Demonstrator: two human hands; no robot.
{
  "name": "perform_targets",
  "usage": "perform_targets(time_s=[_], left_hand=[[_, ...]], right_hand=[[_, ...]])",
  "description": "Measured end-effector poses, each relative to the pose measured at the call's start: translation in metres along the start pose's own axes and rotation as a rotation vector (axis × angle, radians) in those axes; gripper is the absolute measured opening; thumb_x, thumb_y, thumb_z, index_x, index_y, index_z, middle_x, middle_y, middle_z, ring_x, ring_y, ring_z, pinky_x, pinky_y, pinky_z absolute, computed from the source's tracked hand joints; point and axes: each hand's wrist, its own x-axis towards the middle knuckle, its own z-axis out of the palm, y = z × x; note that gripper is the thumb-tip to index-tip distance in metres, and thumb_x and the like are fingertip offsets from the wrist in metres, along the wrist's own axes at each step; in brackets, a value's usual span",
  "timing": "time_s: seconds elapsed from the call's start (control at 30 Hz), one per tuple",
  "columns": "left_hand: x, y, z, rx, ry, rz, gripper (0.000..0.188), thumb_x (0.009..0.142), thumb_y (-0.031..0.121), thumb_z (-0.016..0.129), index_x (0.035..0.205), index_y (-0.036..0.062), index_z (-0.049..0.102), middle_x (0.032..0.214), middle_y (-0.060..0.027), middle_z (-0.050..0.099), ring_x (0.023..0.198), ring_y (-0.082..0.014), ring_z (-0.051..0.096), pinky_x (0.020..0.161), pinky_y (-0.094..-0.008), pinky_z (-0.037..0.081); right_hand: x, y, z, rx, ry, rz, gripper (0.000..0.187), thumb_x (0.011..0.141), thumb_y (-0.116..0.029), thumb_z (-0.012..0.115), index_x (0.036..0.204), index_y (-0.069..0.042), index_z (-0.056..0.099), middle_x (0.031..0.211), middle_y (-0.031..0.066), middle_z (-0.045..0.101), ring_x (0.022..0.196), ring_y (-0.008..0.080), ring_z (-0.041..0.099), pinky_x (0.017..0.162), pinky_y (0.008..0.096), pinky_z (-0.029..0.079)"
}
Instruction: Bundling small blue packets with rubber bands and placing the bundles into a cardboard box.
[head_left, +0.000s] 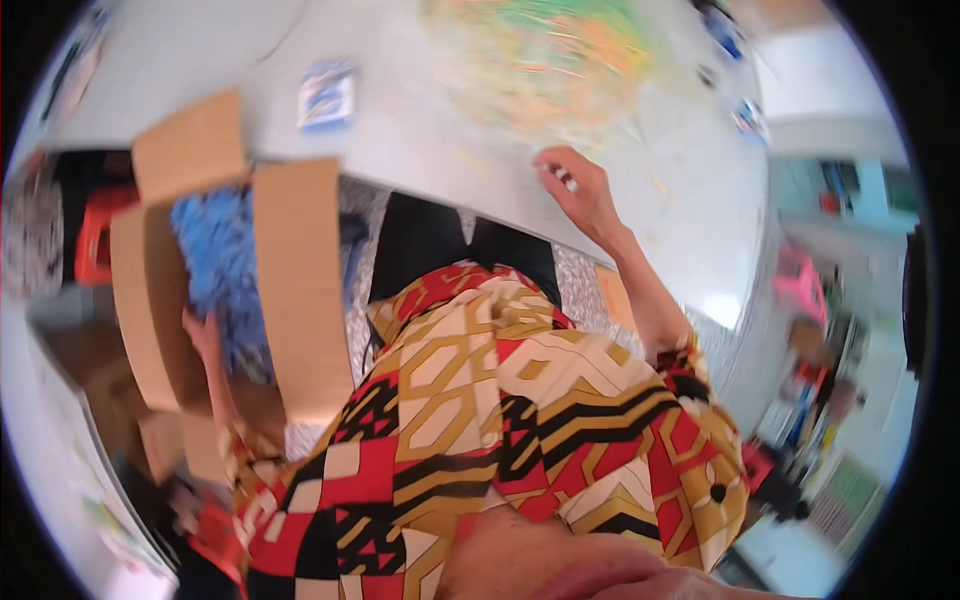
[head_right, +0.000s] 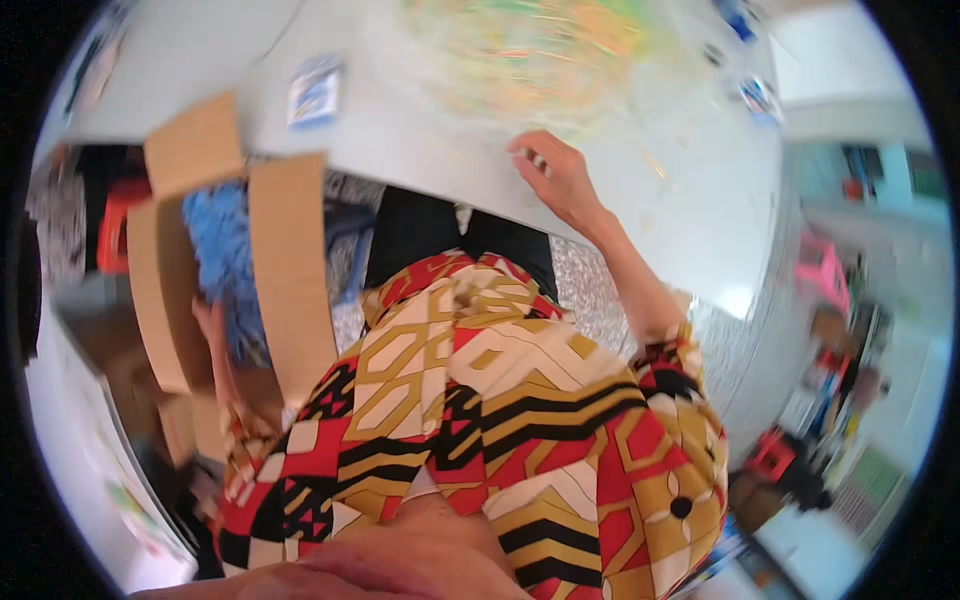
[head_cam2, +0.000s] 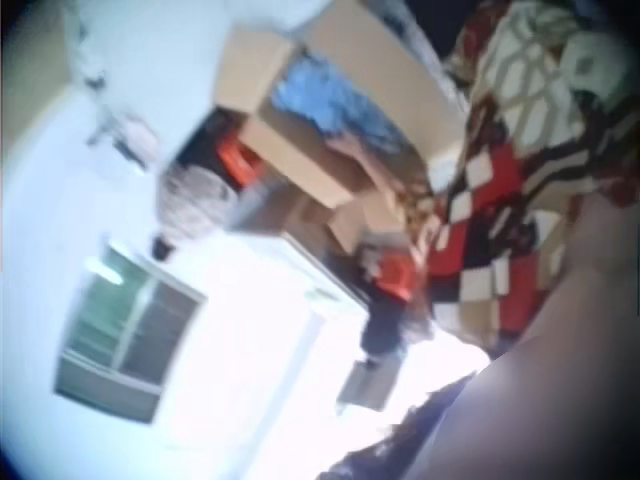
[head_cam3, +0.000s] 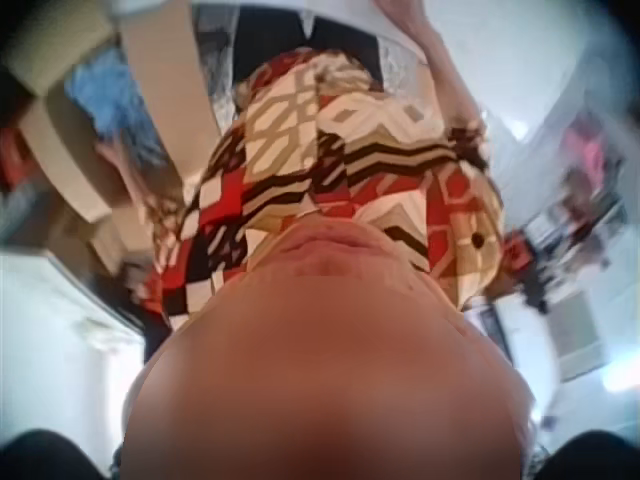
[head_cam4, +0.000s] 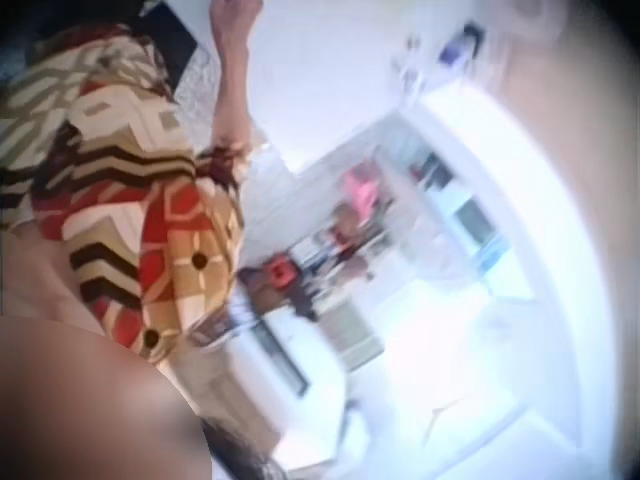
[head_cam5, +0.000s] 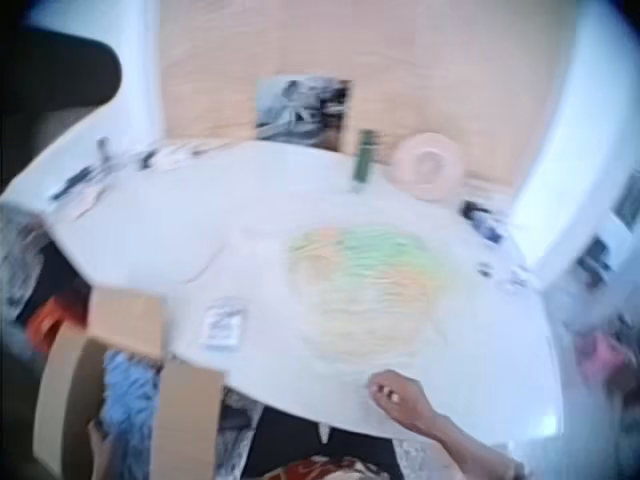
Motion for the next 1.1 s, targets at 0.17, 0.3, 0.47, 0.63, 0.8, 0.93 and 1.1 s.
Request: perform_targets(time_s=[0.17,0.3,0.47,0.63,0.8,0.93,1.1], left_hand=[[0.017,0.155,0.027,0.069,0.156,0.127,0.057,0.079,0.006,0.062,0.130,-0.0052,0.039,0.128,-0.0224,0.045,0.120,-0.0325,0.045,0.101,-0.0387,0.036],[0.005,0.294,0.058,0.051,0.031,0.461,0.052,0.084,0.005,0.058,0.131,-0.0041,0.038,0.131,-0.0180,0.046,0.122,-0.0282,0.043,0.102,-0.0363,0.033],[-0.029,0.427,0.128,-0.112,-0.256,0.495,0.048,0.080,0.006,0.062,0.125,0.0002,0.046,0.127,-0.0170,0.048,0.120,-0.0322,0.043,0.101,-0.0389,0.033],[-0.001,0.449,0.197,-0.122,-0.016,0.904,0.040,0.077,0.009,0.065,0.116,0.0051,0.055,0.119,-0.0145,0.053,0.112,-0.0327,0.048,0.095,-0.0412,0.038],[0.059,0.414,0.181,-0.145,0.127,0.646,0.042,0.075,0.016,0.070,0.114,0.0063,0.056,0.113,-0.0155,0.056,0.108,-0.0331,0.051,0.091,-0.0409,0.041],[0.063,0.377,0.170,0.122,0.131,0.356,0.060,0.072,0.041,0.071,0.114,0.0012,0.056,0.113,-0.0187,0.055,0.107,-0.0332,0.052,0.090,-0.0405,0.043],[0.046,0.393,0.176,0.329,0.081,0.368,0.079,0.069,0.056,0.068,0.119,-0.0031,0.051,0.117,-0.0204,0.054,0.109,-0.0341,0.052,0.091,-0.0424,0.042]], right_hand=[[0.006,0.033,-0.065,-0.051,0.256,0.062,0.019,0.083,-0.005,0.060,0.102,-0.005,0.061,0.094,0.0017,0.062,0.078,0.0095,0.057,0.066,0.0241,0.047],[0.021,0.043,-0.092,0.018,0.393,0.134,0.019,0.084,-0.007,0.059,0.103,-0.004,0.061,0.096,0.0017,0.062,0.079,0.0094,0.057,0.068,0.0242,0.048],[0.062,0.079,-0.096,-0.007,0.423,0.077,0.020,0.085,-0.009,0.059,0.105,-0.005,0.060,0.100,0.0011,0.063,0.081,0.0119,0.059,0.075,0.0256,0.049],[0.059,0.061,-0.080,0.018,0.329,-0.058,0.021,0.088,-0.012,0.058,0.107,-0.006,0.060,0.098,0.0039,0.063,0.087,0.0118,0.059,0.078,0.0270,0.049],[0.012,0.019,-0.086,0.014,0.282,0.066,0.018,0.089,-0.012,0.057,0.105,-0.004,0.061,0.099,0.0028,0.063,0.089,0.0114,0.058,0.081,0.0268,0.047],[-0.013,0.013,-0.071,0.071,0.246,0.153,0.016,0.089,-0.011,0.057,0.102,-0.002,0.062,0.096,0.0034,0.064,0.086,0.0118,0.058,0.078,0.0264,0.047],[-0.019,-0.002,-0.070,0.078,0.287,0.111,0.013,0.088,-0.007,0.058,0.099,-0.002,0.062,0.094,0.0039,0.065,0.083,0.0125,0.059,0.076,0.0268,0.048]])
